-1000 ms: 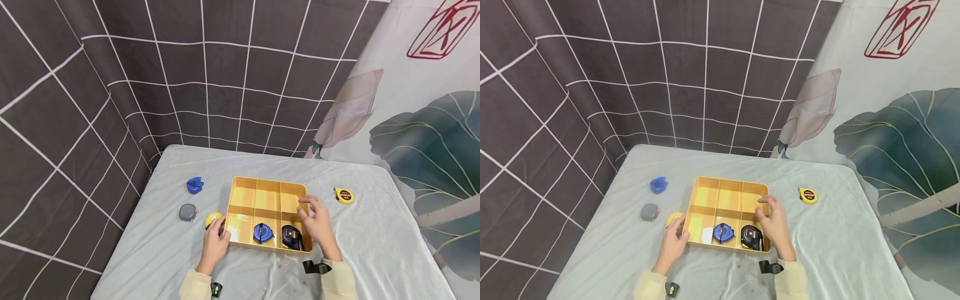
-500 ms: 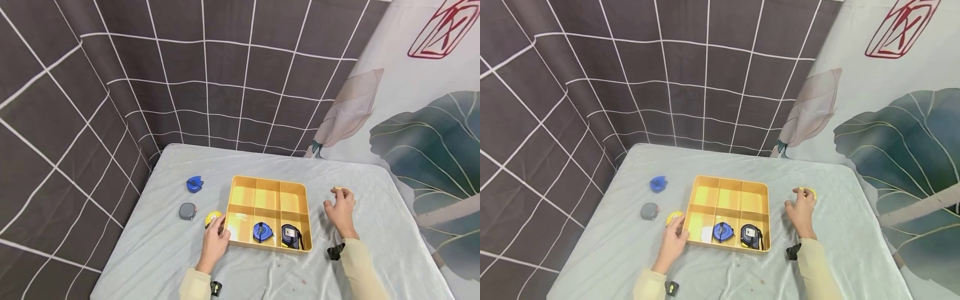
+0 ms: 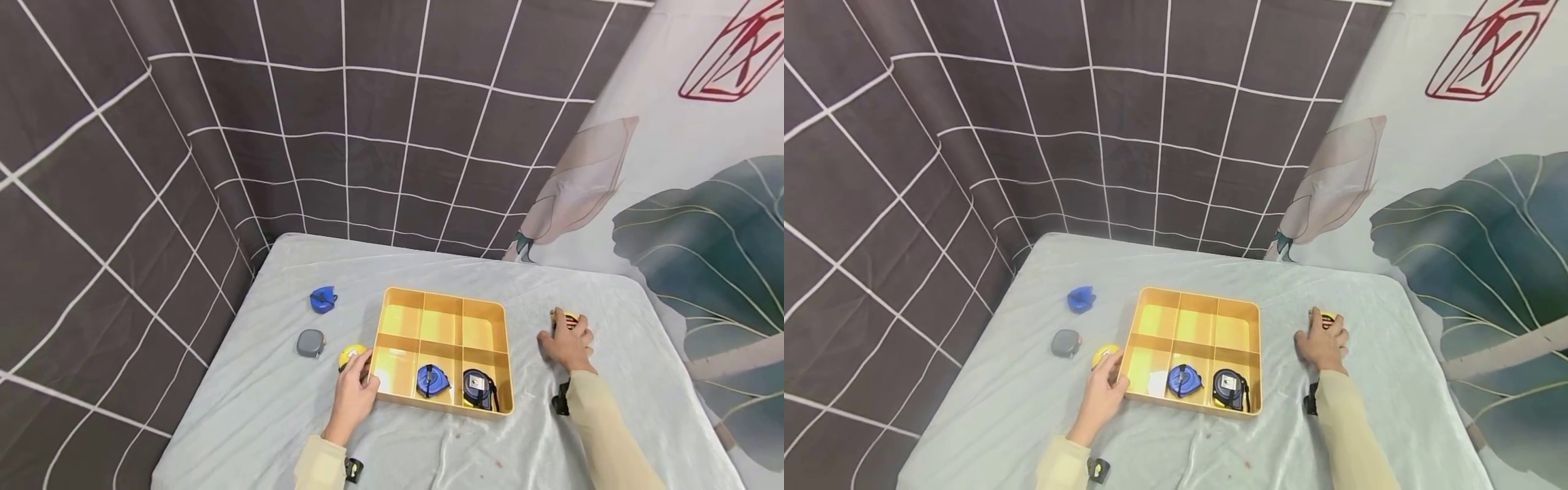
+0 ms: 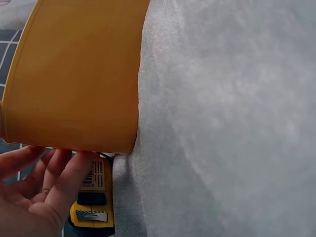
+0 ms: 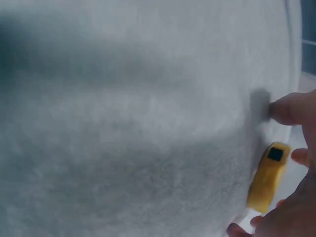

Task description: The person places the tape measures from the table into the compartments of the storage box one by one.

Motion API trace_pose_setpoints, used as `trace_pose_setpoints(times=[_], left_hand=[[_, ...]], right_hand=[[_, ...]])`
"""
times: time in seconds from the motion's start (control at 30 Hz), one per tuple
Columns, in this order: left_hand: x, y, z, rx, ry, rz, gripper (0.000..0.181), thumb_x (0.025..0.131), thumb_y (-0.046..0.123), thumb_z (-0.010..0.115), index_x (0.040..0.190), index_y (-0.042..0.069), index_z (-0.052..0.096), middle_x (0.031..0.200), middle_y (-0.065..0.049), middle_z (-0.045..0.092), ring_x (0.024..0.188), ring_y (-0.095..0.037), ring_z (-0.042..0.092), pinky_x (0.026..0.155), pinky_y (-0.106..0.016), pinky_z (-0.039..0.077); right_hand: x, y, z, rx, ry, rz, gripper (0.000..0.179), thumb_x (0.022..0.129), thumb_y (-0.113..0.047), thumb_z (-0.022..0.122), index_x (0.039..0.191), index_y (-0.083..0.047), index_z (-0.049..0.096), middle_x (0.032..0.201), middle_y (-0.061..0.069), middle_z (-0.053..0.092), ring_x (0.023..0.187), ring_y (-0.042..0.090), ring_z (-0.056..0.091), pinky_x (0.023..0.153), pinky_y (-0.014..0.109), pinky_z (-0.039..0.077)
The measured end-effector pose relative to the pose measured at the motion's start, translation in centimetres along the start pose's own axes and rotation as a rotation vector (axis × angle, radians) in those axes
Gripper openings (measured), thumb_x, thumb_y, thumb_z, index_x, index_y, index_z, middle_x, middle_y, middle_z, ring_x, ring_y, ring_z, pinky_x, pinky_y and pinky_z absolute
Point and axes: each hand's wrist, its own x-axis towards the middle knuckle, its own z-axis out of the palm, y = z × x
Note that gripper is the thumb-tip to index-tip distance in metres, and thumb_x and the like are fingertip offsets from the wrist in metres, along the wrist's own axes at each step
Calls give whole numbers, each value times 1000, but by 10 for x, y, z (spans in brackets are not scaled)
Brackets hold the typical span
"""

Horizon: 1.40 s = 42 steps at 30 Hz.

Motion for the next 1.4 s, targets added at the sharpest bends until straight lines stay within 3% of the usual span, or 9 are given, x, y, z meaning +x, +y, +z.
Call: trace_pose_setpoints(times=[0.2,0.37,0.63,0.97,1.17,1.4], left_hand=[[1,1,0,7,-16,-10,50,77,3,54,127,8,54,114,-6,56,96,-13,58,73,-23,49],[2,-1,1,13,-13,-19,50,76,3,54,127,8,54,114,-6,56,95,-12,57,71,-22,48],[0,-1,0,17,-9,-17,51,76,2,54,126,9,54,116,-7,56,96,-13,57,73,-23,48],[1,1,0,12,-9,-27,51,76,3,55,126,9,54,114,-6,56,93,-12,56,70,-21,47],[1,0,1,10,-12,-36,50,76,4,55,127,7,54,114,-5,56,95,-13,56,73,-24,48],[1,0,2,-4,-6,-31,50,77,3,55,127,7,54,111,-4,56,94,-13,56,73,-24,49]], right_hand=[[12,6,-3,-29,-35,38,68,90,-32,32,146,-8,1,135,40,-17,111,66,4,73,75,13],[21,5,-4,-89,-34,22,53,94,-24,27,140,-3,13,130,44,-6,106,66,11,74,73,16],[15,-2,-4,-50,72,18,39,92,-14,39,126,4,35,128,44,10,107,64,20,78,66,24],[10,-8,-6,3,149,0,42,89,-12,42,127,4,40,129,42,13,108,63,20,75,66,26],[4,-25,-16,70,184,-74,43,91,-16,43,130,4,43,131,40,16,111,60,18,75,63,26],[-4,-60,-21,84,255,-166,39,88,-11,48,125,1,50,133,35,21,114,56,20,75,62,28]])
